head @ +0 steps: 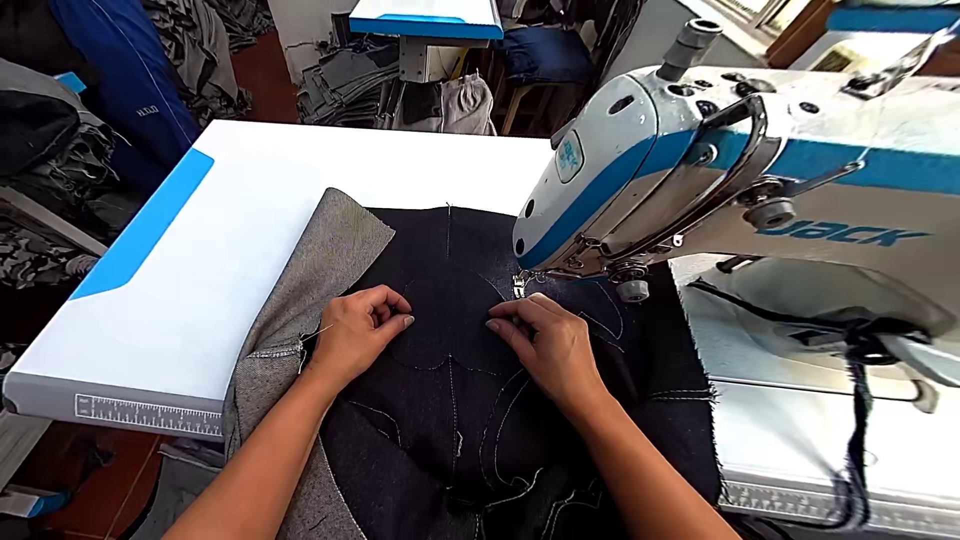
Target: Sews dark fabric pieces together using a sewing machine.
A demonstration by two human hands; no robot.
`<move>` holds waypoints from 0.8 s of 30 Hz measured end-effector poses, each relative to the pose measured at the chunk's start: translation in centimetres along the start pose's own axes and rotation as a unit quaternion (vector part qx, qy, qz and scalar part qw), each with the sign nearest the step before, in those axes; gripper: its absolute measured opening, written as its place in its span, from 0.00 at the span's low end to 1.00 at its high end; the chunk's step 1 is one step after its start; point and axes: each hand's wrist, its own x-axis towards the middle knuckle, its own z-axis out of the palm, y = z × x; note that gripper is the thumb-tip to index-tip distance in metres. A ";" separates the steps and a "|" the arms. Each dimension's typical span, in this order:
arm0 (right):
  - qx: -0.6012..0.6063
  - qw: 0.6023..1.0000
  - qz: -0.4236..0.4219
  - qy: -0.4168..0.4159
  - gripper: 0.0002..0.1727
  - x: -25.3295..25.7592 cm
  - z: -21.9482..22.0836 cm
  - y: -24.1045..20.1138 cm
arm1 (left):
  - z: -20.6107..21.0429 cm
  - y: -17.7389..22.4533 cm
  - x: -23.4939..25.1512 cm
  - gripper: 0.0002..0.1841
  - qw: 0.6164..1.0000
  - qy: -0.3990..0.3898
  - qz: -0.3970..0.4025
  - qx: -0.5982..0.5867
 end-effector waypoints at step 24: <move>-0.002 1.000 0.006 -0.004 0.07 0.2 0.2 0.0 | 1.4 4.4 1.0 0.11 0.989 -0.035 0.093 0.110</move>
